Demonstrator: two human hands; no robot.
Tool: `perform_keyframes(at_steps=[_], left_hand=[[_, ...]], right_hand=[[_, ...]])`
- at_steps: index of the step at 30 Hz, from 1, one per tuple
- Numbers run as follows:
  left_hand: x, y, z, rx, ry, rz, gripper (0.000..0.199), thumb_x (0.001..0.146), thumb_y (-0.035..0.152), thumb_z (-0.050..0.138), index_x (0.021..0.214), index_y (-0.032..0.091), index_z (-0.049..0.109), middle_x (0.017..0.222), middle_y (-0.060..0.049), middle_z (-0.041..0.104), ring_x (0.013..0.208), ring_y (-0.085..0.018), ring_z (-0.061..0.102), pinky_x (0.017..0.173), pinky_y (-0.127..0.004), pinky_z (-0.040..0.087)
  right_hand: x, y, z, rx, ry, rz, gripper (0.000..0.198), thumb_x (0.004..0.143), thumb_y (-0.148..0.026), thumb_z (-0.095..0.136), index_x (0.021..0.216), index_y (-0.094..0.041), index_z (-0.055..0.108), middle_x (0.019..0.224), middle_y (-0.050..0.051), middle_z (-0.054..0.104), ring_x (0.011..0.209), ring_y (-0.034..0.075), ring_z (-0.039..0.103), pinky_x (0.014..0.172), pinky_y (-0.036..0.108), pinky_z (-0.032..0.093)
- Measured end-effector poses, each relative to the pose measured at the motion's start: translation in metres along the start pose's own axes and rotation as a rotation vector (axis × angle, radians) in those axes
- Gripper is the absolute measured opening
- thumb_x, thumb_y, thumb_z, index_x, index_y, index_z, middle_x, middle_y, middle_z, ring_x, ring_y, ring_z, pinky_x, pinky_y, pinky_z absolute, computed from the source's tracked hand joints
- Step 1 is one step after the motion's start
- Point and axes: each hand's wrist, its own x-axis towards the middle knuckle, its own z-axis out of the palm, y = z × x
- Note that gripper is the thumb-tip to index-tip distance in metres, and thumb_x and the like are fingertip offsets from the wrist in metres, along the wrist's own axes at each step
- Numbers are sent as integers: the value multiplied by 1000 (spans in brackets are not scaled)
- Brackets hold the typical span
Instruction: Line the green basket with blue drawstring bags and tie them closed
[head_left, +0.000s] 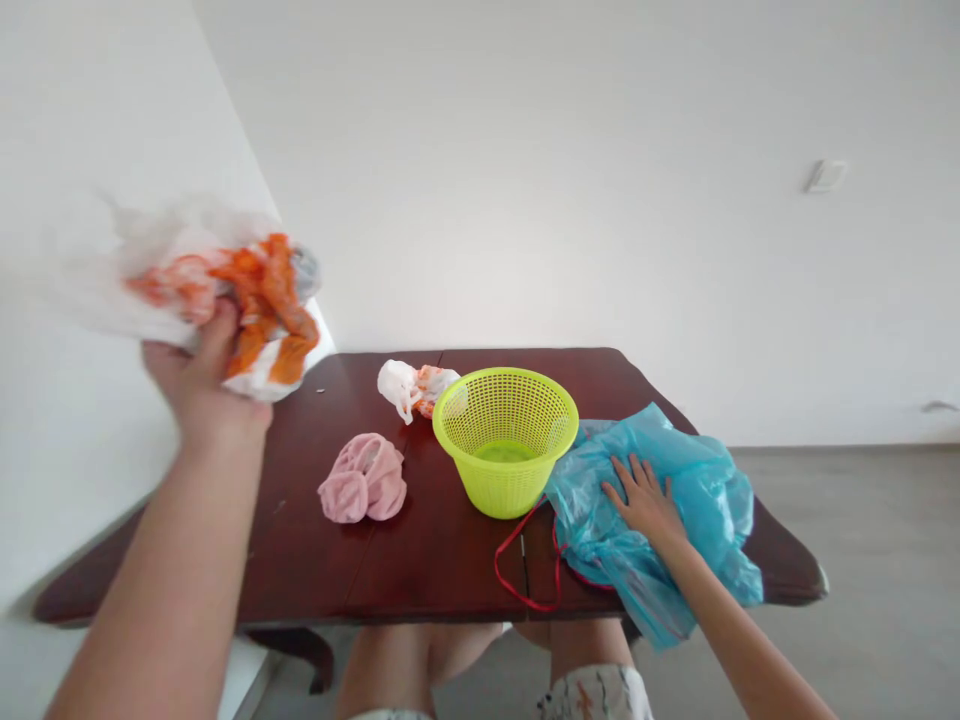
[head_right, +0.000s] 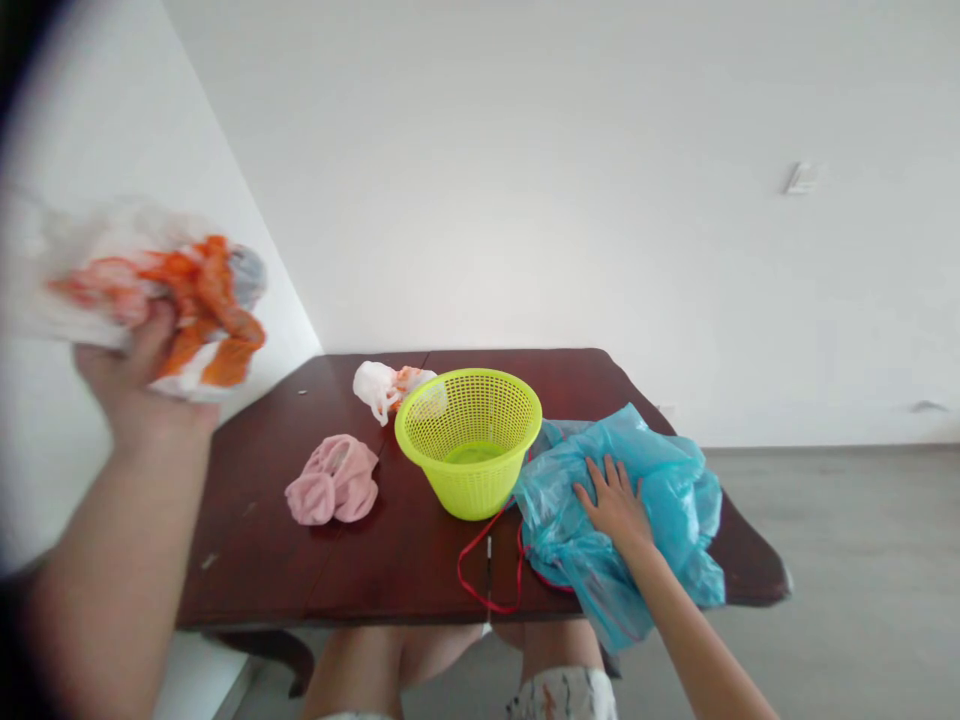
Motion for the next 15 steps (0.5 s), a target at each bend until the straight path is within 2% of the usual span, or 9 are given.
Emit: perform_keyframes(at_steps=[2, 3, 4, 5, 8, 11, 15], left_hand=[[10, -38, 54, 101, 75, -35, 86, 94, 56, 93, 155, 10, 55, 161, -22, 73, 149, -35, 75, 136, -63, 56], [9, -53, 81, 210, 27, -75, 76, 101, 50, 85, 157, 8, 53, 163, -24, 72, 151, -32, 73, 136, -57, 56], [2, -65, 107, 330, -61, -121, 65, 107, 43, 78, 158, 9, 54, 165, -23, 71, 152, -29, 72, 137, -52, 55], [-7, -76, 130, 365, -134, -146, 60, 105, 35, 80, 155, 9, 59, 161, -24, 73, 148, -31, 73, 135, -53, 56], [-49, -102, 184, 521, -481, -222, 56, 101, 21, 81, 152, 6, 66, 157, -28, 72, 151, -38, 68, 136, -59, 52], [-94, -121, 214, 519, -697, -231, 57, 98, 14, 77, 154, 7, 69, 161, -27, 70, 154, -38, 67, 139, -57, 50], [-137, -131, 222, 489, -960, -206, 50, 100, 23, 86, 148, 14, 76, 164, -22, 70, 154, -37, 68, 134, -55, 56]], right_hand=[[2, 1, 3, 13, 8, 0, 81, 124, -68, 39, 194, -28, 36, 202, 17, 25, 188, 46, 24, 146, 80, 24], [2, 1, 4, 20, 11, 1, 81, 123, -67, 39, 194, -28, 38, 202, 16, 26, 187, 46, 25, 146, 80, 24], [3, 1, 4, 27, 15, 1, 80, 123, -67, 39, 193, -28, 39, 202, 16, 27, 187, 47, 26, 146, 80, 24], [3, 1, 4, 35, 18, 1, 80, 123, -66, 39, 193, -28, 40, 201, 16, 28, 187, 47, 27, 146, 80, 25], [3, 2, 4, 56, 27, -2, 78, 123, -64, 40, 192, -27, 41, 201, 15, 29, 186, 46, 28, 146, 79, 25], [2, 2, 5, 83, 35, 6, 76, 123, -62, 41, 192, -28, 43, 201, 15, 30, 187, 46, 28, 147, 78, 24], [2, 2, 6, 108, 44, 3, 74, 124, -60, 42, 191, -28, 45, 200, 14, 32, 186, 45, 29, 148, 76, 25]])
